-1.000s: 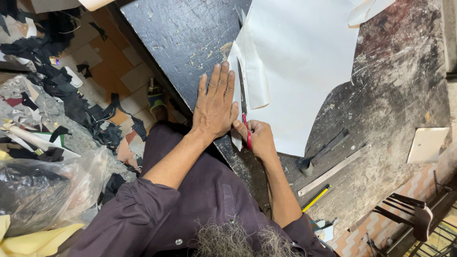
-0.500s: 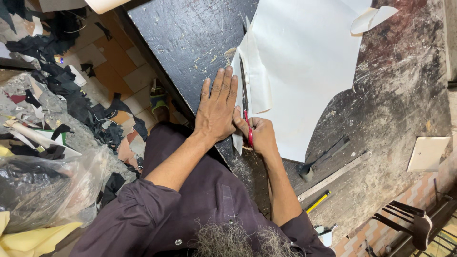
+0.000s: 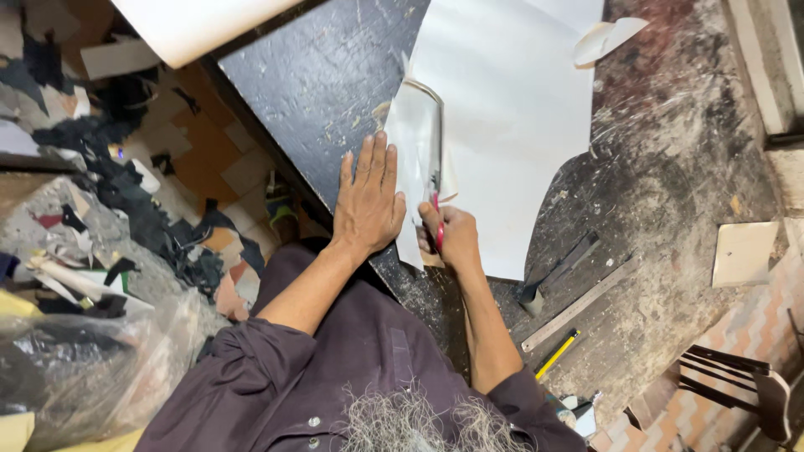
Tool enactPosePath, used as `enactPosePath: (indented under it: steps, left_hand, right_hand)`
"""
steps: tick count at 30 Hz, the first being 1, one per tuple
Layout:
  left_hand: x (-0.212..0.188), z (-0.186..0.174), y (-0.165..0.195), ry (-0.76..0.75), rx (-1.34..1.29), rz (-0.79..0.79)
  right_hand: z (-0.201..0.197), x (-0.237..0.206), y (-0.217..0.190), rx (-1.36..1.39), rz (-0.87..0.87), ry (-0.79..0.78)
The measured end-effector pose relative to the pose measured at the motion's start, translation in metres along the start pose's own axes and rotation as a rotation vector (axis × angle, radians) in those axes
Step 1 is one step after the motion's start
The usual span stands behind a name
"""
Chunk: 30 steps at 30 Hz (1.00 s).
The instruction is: The person aligns a large white paper pattern on a worktable, uses a ruler and pencil to draw lines, and then cuts the pattern with scissors. They repeatedly reposition the pattern and trim edges to refine the shape.
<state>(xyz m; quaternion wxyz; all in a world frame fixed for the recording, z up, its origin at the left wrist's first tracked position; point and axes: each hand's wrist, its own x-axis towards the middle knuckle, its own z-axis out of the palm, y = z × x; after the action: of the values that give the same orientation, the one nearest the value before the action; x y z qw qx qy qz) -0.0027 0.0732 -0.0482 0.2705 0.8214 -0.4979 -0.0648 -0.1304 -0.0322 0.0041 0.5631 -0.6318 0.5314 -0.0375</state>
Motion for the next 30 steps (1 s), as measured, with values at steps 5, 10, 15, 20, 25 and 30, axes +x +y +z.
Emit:
enactPosePath:
  steps: [5,10,15,20,25,30]
  left_hand:
    - [0.000,0.000,0.005,0.023,0.002,0.037]
    - [0.010,-0.014,0.004,0.015,-0.025,0.132]
    - [0.053,-0.044,-0.007,-0.217,0.102,0.774]
    - [0.108,-0.064,0.020,-0.657,0.097,0.830]
    - [0.162,-0.111,0.060,-0.697,-0.207,0.736]
    - [0.228,-0.160,0.074,-0.200,-0.588,0.946]
  right_hand:
    - [-0.062,-0.048,0.050,0.429,0.101,0.290]
    - [-0.123,-0.076,0.095,0.158,0.046,0.547]
    - [-0.115,-0.107,0.104,-0.540,-0.428,0.935]
    - [-0.056,-0.105,0.065,-0.487,-0.811,0.408]
    - [-0.044,-0.086,0.045,-0.349,-0.253,0.539]
    - [-0.083,-0.086,0.031,0.280,-0.412,0.644]
